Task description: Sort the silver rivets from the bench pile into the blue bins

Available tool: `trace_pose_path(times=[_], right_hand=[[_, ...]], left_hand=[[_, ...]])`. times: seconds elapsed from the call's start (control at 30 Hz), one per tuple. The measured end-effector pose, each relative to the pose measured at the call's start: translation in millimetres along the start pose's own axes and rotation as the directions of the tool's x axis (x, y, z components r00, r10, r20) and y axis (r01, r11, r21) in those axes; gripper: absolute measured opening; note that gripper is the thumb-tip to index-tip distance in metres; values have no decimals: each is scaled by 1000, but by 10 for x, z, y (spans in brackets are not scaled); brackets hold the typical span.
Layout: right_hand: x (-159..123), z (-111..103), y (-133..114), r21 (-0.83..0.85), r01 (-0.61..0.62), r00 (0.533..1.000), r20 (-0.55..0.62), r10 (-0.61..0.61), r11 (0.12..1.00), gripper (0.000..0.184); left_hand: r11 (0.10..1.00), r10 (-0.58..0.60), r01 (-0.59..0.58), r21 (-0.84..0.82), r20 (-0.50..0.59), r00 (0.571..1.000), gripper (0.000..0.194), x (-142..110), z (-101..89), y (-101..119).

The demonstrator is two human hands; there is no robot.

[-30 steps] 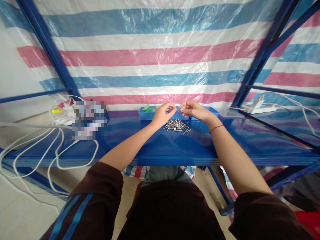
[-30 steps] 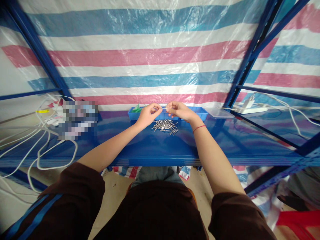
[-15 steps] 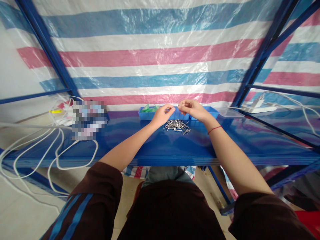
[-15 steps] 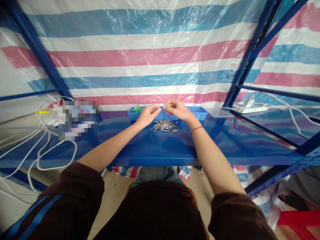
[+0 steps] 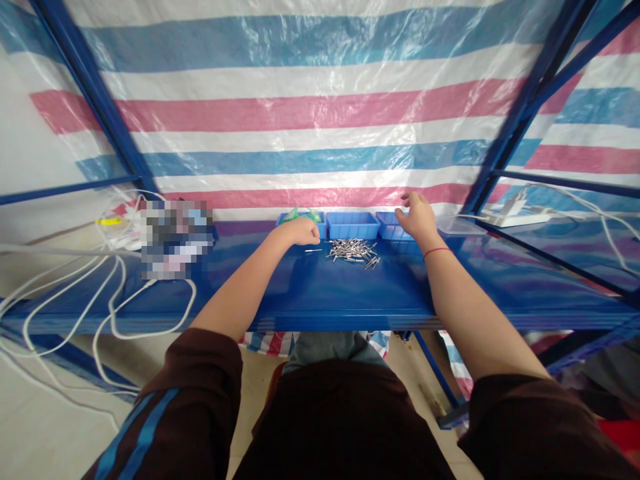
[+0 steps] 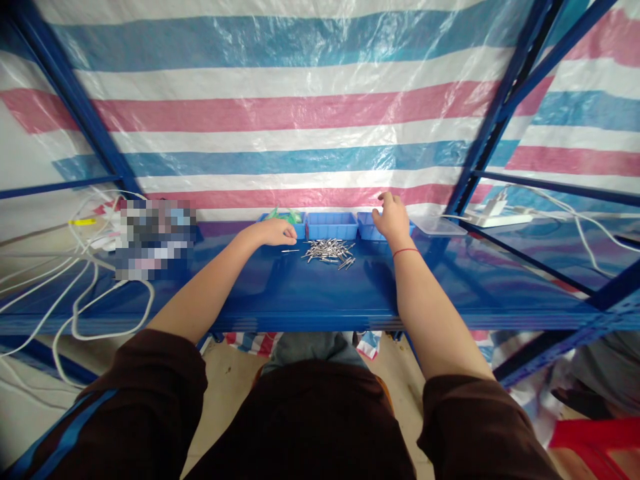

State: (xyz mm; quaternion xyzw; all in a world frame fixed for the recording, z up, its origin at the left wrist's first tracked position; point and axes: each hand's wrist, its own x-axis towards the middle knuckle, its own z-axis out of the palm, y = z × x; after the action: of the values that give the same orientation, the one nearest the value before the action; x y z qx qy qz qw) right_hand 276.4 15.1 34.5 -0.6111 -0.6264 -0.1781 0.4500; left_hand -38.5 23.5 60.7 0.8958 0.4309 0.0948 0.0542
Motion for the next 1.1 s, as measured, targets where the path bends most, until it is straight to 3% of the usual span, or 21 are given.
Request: trace_pose_path(times=[0.1,0.2,0.3,0.4,0.53,0.63,0.8,0.93,1.1], right_hand=[[2,-22,-127,33,41,997,70,-44,999,30],[-4,-64,-346,115,97,969,214,-120,989,22],[-48,-61,-550,245,130,915,344,-211,961,16],[-121,6,-700,400,89,849,448,-280,912,15],[-198,121,-809,532,35,822,466,-327,846,19],[-217,152,-836,599,-18,819,468,-331,800,20],[-211,78,-860,679,-169,813,506,-288,715,22],[-207,14,-886,692,-220,814,518,-262,687,24],[-209,-6,-913,702,-223,815,515,-266,676,26]], left_hand=[[995,-97,92,33,192,977,18,-12,11,8],[990,-136,123,63,272,953,16,-5,34,29],[996,-86,79,41,213,973,10,16,70,31],[986,31,-23,-165,48,998,10,60,145,51],[811,81,-107,-576,-70,994,16,150,322,163],[672,104,-132,-728,-84,991,14,196,437,272],[453,-9,-119,-883,-138,990,11,185,474,396],[291,-79,-121,-949,-149,986,11,154,458,442],[254,-87,-104,-962,-129,988,10,147,447,437]])
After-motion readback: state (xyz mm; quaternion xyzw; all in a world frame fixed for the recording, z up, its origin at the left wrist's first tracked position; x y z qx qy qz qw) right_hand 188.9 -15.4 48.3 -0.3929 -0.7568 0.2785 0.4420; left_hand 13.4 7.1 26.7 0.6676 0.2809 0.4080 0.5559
